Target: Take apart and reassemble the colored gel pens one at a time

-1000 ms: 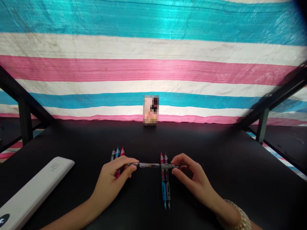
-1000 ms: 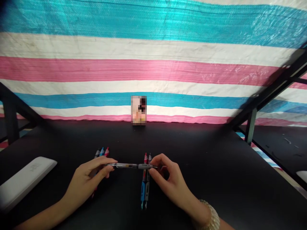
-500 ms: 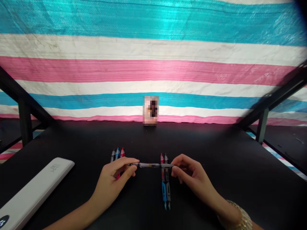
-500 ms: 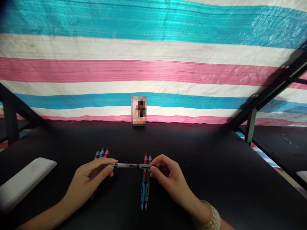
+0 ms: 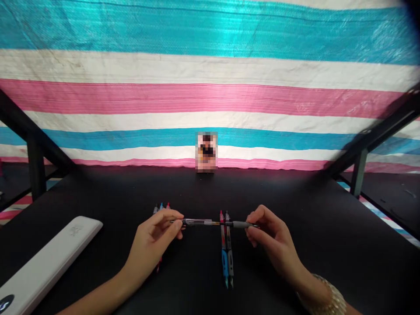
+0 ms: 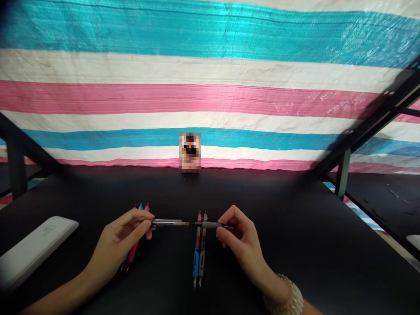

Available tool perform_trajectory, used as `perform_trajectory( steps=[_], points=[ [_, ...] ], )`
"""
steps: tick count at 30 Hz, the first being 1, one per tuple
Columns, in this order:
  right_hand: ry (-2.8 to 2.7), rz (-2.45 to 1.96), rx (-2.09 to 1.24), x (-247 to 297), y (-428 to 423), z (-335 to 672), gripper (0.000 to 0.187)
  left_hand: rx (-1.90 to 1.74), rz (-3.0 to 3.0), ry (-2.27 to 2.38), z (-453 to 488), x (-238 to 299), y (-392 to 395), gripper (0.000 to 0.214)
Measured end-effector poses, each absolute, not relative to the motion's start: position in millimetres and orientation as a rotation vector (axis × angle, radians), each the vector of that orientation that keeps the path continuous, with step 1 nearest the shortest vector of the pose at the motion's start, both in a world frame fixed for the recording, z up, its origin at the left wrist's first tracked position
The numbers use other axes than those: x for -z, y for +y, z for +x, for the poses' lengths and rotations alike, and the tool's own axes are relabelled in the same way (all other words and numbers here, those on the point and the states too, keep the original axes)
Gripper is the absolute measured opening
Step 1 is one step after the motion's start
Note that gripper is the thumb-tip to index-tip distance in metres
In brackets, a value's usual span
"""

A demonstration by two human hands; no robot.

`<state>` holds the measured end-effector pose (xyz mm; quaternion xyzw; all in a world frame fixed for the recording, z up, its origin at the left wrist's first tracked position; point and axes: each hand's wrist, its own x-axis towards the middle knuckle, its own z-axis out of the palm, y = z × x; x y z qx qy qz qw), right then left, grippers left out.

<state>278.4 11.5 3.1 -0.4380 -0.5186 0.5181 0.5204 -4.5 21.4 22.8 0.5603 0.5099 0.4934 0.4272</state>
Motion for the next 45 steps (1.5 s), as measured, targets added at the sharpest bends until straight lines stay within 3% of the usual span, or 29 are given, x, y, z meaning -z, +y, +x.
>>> perform_trajectory(
  steps=[35, 45],
  points=[
    [-1.195, -0.875, -1.149, 3.4, 12.2, 284.6, 0.016, -1.283, 1.353, 1.255, -11.4, -12.6, 20.8, 0.008],
    [-1.505, -0.935, -0.935, -0.9, 5.1, 272.4, 0.009, -1.126, 1.417, 1.152, -3.7, -19.2, 15.4, 0.006]
  ],
)
